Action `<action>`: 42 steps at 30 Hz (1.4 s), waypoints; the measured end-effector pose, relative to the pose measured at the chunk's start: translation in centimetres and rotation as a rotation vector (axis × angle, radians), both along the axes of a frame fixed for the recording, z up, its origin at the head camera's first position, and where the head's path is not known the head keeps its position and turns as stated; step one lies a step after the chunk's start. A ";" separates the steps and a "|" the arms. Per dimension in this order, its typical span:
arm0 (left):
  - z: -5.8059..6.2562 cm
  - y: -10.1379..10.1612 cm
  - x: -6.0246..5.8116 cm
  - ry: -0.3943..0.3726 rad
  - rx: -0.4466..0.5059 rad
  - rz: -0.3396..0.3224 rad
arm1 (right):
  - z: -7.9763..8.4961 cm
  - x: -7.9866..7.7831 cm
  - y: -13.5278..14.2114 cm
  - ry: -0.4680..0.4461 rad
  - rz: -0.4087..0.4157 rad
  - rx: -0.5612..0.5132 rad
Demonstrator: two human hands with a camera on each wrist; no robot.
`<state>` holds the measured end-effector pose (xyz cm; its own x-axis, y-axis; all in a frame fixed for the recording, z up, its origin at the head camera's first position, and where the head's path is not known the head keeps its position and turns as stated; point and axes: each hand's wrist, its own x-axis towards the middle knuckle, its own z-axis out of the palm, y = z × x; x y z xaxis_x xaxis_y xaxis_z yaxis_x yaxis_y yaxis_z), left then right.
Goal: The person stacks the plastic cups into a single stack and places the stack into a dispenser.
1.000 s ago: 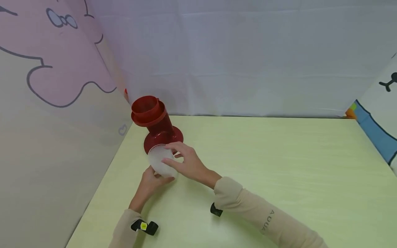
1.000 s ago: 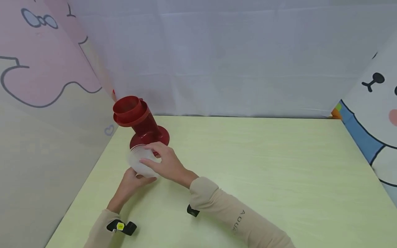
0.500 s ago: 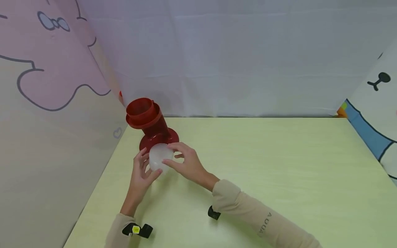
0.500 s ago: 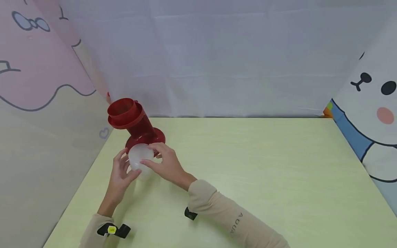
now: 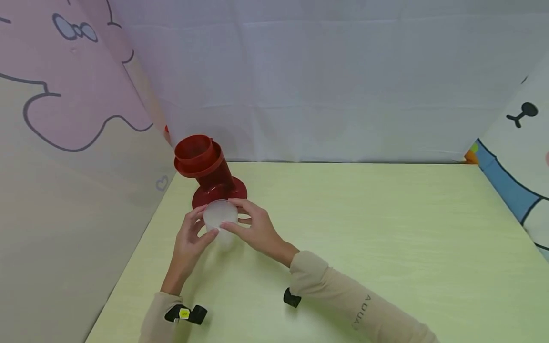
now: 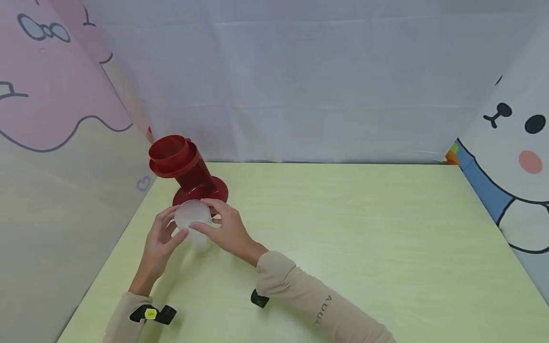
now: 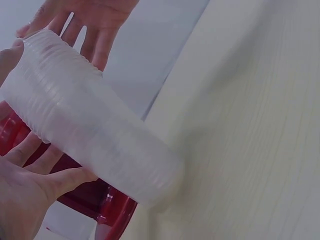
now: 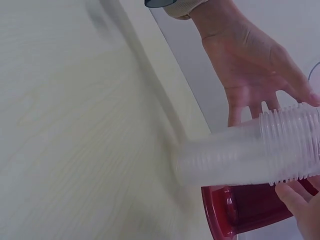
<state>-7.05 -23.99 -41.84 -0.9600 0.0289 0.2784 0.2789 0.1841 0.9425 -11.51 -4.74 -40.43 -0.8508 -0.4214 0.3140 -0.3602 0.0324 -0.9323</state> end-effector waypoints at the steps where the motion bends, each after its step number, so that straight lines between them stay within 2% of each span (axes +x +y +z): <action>1: -0.1 0.0 0.0 -0.003 0.006 -0.006 | 0.0 0.0 0.0 -0.006 0.000 -0.002; 10: -0.9 -0.8 -0.1 0.043 0.036 -0.039 | -0.2 0.3 -0.8 -0.028 -0.010 -0.024; 12: -1.0 -0.8 -0.2 0.041 0.052 -0.045 | -0.4 0.3 -0.9 -0.042 -0.013 -0.033; 16: -1.3 -0.9 0.1 -0.002 0.057 -0.014 | -0.5 0.5 -1.0 -0.058 0.000 -0.023; 20: -1.4 -0.8 0.4 -0.033 0.051 0.014 | 0.3 1.1 -0.8 -0.044 0.028 -0.014; 24: -1.3 -0.9 0.4 -0.035 0.071 0.006 | 1.2 1.5 -0.4 -0.028 0.051 -0.013; 31: -1.1 -0.9 0.3 -0.033 0.107 -0.005 | -0.6 0.7 -0.5 -0.025 0.052 0.010; 35: -0.7 -0.8 0.4 -0.019 0.127 -0.004 | -0.9 0.7 -0.4 -0.013 0.054 -0.021; 39: 0.2 -0.7 0.4 -0.018 0.127 0.005 | 1.0 1.4 0.2 -0.011 0.077 -0.048; 42: 0.9 -0.7 0.1 -0.001 0.102 -0.014 | 2.7 1.9 0.6 -0.014 0.087 -0.069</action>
